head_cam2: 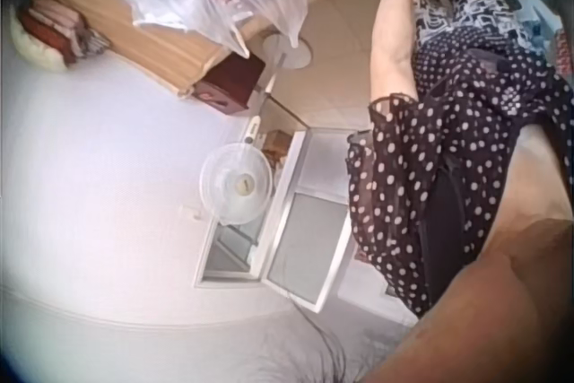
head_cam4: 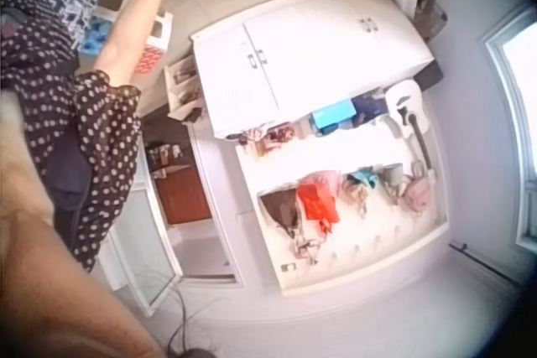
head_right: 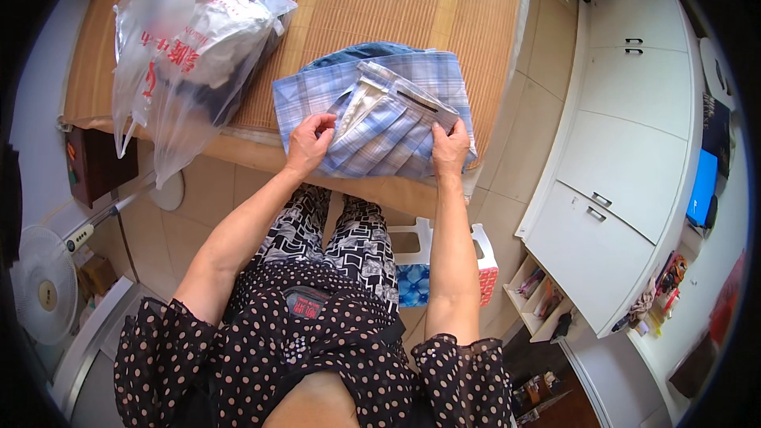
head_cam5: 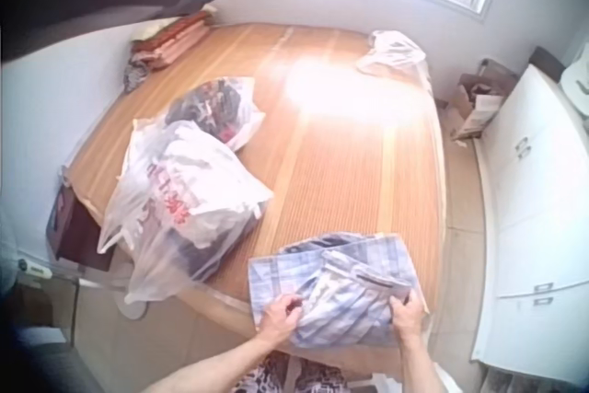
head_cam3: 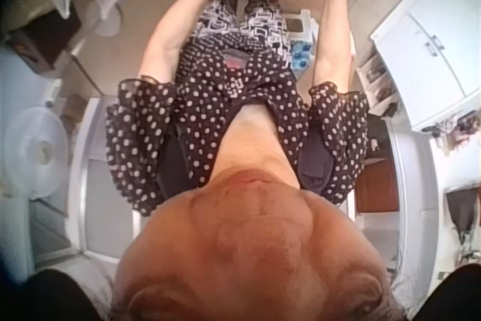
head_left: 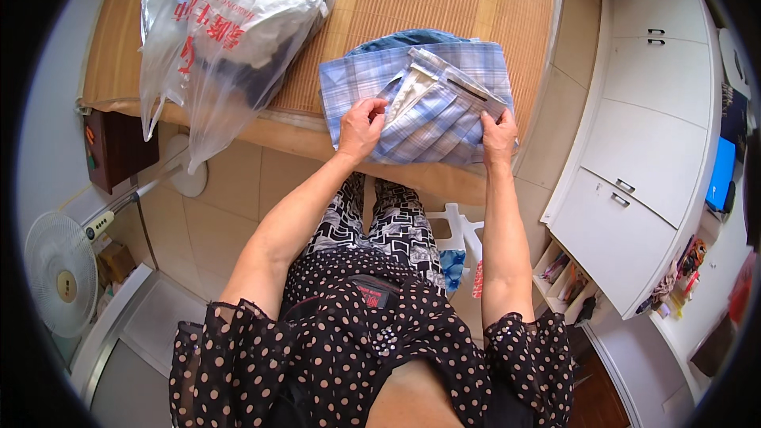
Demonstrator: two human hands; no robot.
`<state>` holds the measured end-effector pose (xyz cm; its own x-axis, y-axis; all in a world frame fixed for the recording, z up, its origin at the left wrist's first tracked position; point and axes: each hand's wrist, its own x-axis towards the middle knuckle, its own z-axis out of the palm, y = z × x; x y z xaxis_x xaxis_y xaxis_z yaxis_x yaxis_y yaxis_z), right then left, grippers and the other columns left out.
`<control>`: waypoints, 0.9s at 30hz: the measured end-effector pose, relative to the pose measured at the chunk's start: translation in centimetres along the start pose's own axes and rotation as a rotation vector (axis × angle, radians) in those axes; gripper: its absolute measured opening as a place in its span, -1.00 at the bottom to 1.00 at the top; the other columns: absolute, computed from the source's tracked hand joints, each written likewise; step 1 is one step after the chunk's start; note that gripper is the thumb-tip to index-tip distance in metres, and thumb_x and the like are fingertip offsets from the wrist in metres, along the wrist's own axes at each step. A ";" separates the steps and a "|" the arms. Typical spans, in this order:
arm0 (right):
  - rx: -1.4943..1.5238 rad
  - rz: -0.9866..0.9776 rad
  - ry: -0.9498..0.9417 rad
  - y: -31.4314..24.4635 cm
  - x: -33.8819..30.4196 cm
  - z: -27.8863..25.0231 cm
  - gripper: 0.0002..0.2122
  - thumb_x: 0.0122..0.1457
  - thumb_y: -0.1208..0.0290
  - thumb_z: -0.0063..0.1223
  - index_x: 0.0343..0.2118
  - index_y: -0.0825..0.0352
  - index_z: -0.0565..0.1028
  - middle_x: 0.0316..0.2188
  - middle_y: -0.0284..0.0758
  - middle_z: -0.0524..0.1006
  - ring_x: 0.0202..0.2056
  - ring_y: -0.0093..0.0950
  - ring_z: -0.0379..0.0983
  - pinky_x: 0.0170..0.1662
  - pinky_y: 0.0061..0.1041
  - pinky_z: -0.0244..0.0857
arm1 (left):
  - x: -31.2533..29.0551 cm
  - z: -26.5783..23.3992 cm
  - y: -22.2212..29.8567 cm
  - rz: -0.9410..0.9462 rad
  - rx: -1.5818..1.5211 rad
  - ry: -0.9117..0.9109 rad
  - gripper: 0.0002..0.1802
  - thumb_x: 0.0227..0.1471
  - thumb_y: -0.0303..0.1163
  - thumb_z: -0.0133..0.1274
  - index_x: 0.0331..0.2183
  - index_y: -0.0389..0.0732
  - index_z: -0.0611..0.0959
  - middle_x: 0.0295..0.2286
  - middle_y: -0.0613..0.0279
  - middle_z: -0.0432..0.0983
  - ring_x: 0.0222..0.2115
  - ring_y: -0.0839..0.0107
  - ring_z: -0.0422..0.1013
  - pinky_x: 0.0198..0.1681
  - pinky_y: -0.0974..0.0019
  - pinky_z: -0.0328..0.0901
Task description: The person unpacks clothes from plastic bags and a cardboard box, then folds them on a bed. They handle various items including a white shirt, a plaid shirt, and denim shorts, folding each one neatly and stacking them on the bed.
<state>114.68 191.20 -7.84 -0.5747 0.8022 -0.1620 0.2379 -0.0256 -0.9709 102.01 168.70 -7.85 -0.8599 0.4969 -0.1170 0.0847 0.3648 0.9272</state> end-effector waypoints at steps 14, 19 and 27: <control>0.220 0.118 0.007 -0.2 -0.8 -0.6 -0.70 -0.03 0.62 -0.05 -0.18 0.51 0.30 -0.34 -0.29 0.46 -0.35 -0.61 0.38 -0.25 -0.67 0.26 | 1.3 1.5 0.0 0.071 0.189 -0.087 -0.43 -0.24 -0.33 0.12 -0.13 -0.33 0.39 -0.33 0.11 0.45 -0.36 0.38 0.40 -0.26 0.36 0.29; 0.278 0.205 0.022 1.0 -0.8 -1.3 -0.65 -0.01 0.58 0.00 -0.12 0.51 0.26 -0.37 -0.29 0.47 -0.41 -0.63 0.38 -0.31 -0.69 0.27 | 2.7 2.0 1.1 -0.026 0.134 -0.179 -0.39 -0.25 -0.28 0.15 -0.11 -0.32 0.39 -0.44 0.19 0.47 -0.46 0.46 0.38 -0.33 0.42 0.29; 0.310 0.174 0.030 -0.2 -1.7 -1.0 -0.58 -0.01 0.58 0.00 -0.05 0.50 0.21 -0.36 -0.25 0.46 -0.40 -0.61 0.39 -0.30 -0.69 0.27 | 3.5 2.9 2.4 -0.250 -0.171 -0.254 -0.42 -0.22 -0.29 0.13 -0.11 -0.31 0.40 -0.63 0.37 0.38 -0.58 0.58 0.30 -0.48 0.49 0.24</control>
<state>116.41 190.45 -7.20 -0.5223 0.7868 -0.3289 0.0788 -0.3395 -0.9373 100.71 173.61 -7.03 -0.6897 0.5960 -0.4111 -0.2150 0.3737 0.9023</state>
